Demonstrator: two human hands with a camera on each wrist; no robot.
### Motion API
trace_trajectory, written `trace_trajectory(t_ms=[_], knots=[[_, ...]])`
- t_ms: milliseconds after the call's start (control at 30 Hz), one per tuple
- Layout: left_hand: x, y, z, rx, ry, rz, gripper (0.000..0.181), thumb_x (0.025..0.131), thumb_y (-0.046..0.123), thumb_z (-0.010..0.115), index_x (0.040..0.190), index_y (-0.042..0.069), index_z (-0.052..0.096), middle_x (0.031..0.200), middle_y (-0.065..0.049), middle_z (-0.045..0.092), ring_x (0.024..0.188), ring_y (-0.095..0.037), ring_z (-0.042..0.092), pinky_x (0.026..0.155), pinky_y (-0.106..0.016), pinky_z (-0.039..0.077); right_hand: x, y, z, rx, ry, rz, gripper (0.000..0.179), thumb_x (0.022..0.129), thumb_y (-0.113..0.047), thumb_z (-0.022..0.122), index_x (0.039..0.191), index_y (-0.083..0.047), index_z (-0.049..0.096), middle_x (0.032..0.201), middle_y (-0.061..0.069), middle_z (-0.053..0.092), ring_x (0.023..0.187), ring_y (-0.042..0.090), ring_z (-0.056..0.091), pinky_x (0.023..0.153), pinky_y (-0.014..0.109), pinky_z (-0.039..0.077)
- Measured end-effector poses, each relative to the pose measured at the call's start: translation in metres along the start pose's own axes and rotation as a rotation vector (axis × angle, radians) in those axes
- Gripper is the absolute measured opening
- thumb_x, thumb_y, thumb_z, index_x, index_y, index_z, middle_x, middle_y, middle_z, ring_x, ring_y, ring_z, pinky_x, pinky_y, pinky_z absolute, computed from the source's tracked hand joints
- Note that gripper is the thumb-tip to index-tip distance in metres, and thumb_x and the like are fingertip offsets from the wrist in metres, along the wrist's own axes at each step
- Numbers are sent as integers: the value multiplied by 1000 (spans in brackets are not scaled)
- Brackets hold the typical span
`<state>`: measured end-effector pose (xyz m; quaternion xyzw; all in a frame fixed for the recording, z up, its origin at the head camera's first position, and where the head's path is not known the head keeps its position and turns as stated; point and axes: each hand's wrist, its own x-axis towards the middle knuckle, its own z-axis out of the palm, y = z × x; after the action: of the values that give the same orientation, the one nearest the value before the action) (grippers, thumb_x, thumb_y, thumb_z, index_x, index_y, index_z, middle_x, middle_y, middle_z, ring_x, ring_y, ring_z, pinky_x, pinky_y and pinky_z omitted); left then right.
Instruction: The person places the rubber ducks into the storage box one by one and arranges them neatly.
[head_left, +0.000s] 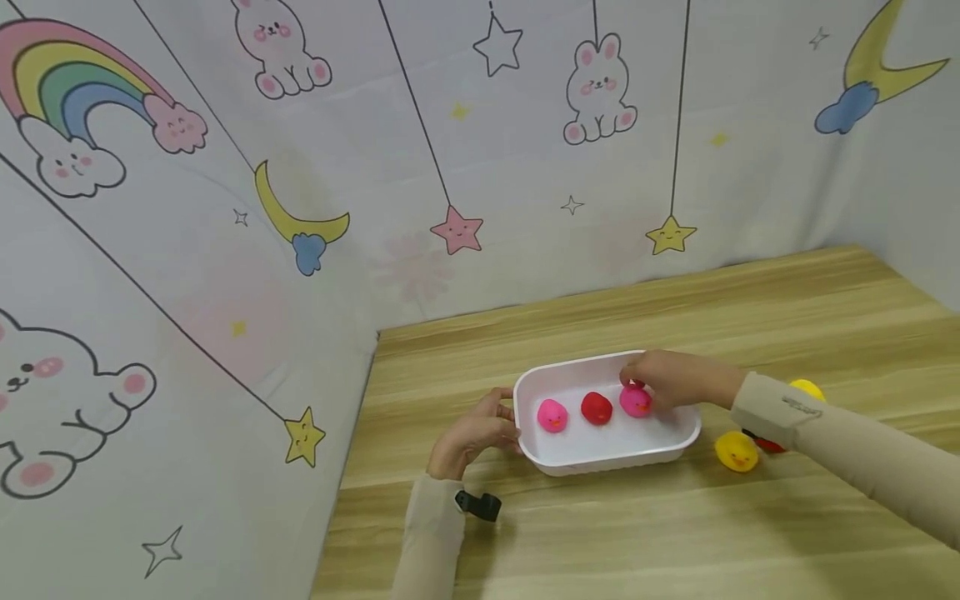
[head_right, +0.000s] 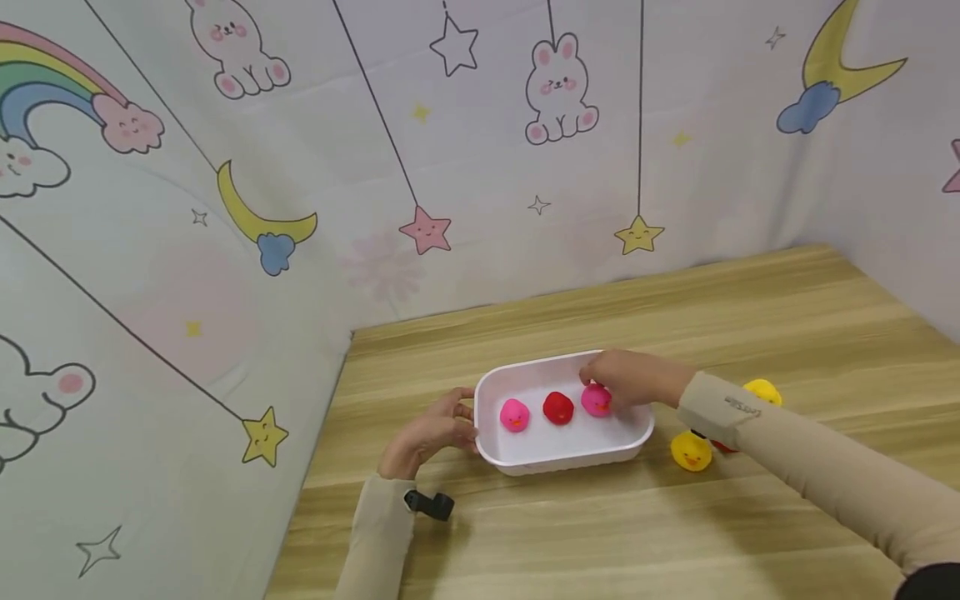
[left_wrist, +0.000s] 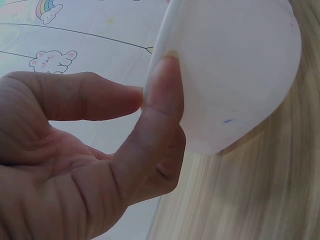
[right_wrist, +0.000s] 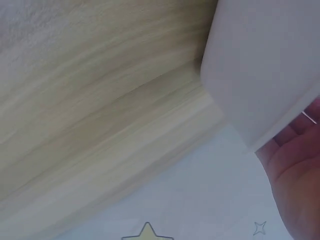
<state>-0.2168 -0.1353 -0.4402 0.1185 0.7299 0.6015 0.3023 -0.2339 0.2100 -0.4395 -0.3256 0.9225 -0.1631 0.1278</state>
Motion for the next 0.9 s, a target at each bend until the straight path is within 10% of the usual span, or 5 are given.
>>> trace_trajectory(t_ms=[667,900], knots=[[5,-2,3,-5,-22,0,73,79,-13,55,146,-13,25,108,-27,51,71,-20,60,69,-34,64,-75,31,-8,563,339,119,68,83,-13,82,143,2,53,140,21,58,129,46,52,102,64,48],[3,-2,1,-14,-22,5,73,81,-13,54,147,-14,23,112,-30,49,72,-21,61,71,-36,64,-117,52,-1,557,405,210,68,87,-14,79,146,0,50,144,20,54,132,40,50,104,55,50]])
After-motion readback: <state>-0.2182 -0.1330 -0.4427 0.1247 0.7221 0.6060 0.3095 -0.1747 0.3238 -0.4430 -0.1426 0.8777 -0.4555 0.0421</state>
